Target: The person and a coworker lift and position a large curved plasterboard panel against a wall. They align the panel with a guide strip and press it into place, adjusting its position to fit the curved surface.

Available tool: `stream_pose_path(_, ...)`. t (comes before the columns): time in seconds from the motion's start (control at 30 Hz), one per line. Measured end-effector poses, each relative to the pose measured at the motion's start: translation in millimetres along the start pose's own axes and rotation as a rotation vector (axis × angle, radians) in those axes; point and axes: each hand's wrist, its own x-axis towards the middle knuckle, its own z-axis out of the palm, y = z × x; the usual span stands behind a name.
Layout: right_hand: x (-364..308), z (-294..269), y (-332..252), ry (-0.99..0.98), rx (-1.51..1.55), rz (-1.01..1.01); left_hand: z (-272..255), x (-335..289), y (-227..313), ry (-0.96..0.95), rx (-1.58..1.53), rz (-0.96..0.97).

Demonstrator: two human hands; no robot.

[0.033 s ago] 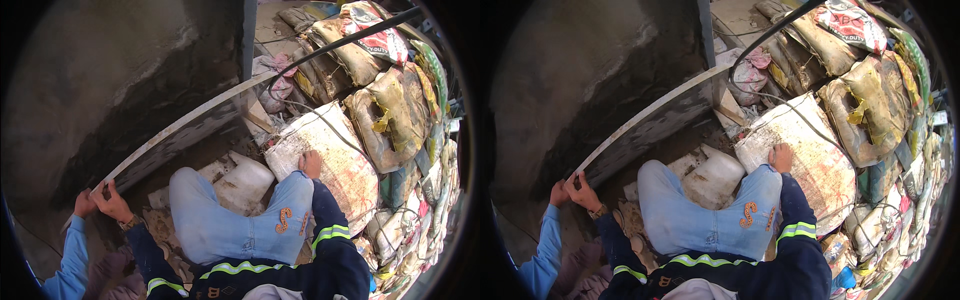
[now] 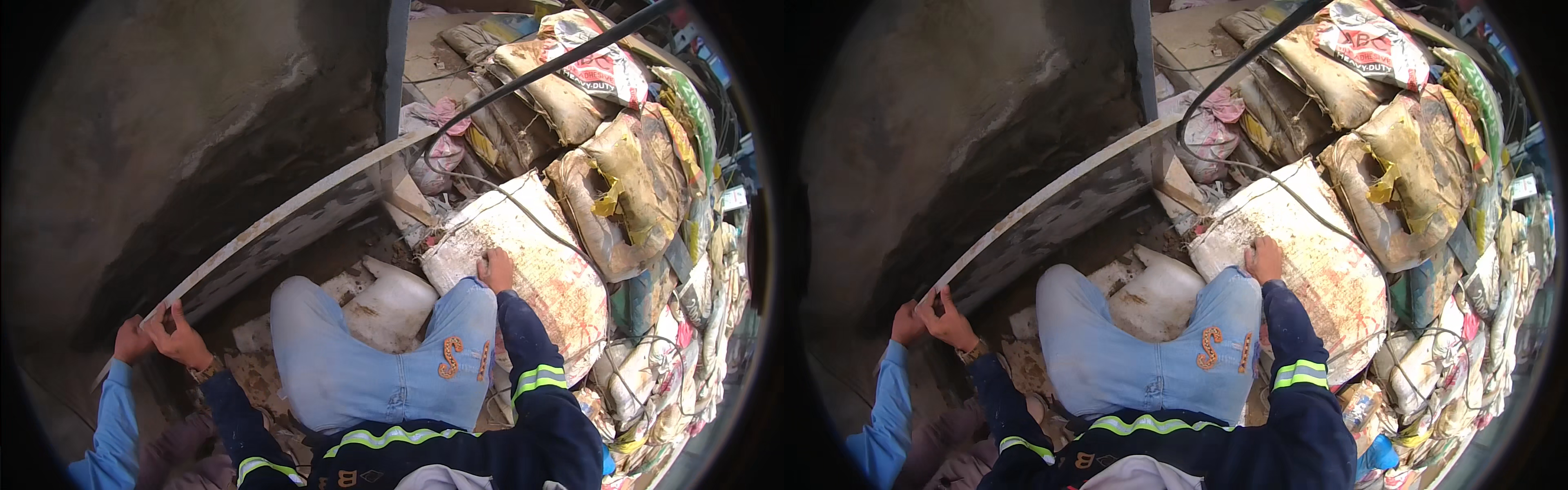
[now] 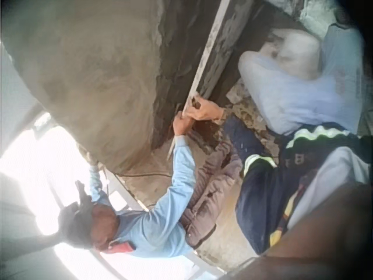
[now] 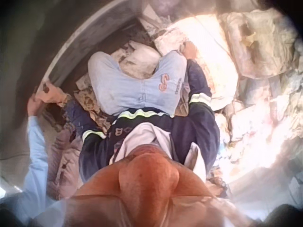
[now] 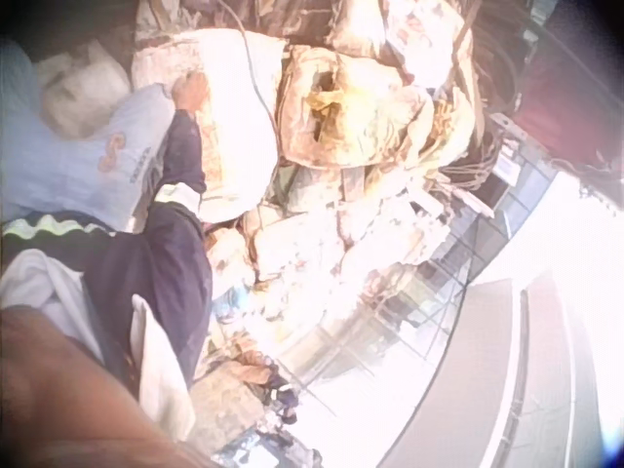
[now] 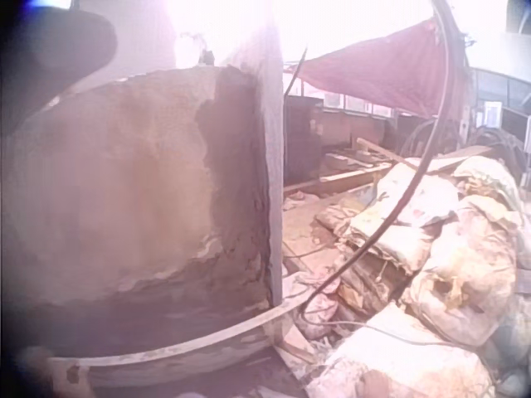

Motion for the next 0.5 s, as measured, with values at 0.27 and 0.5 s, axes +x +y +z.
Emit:
stream_pose_path(0.27,58,-17,-30,-0.677,-0.134,0.265,-2,2,-12,-0.035,-0.08,-0.035)
stream_pose_path(0.5,135,-123,-222,0.133,0.912,0.079,-27,3,-22,-0.081,-0.072,-0.117)
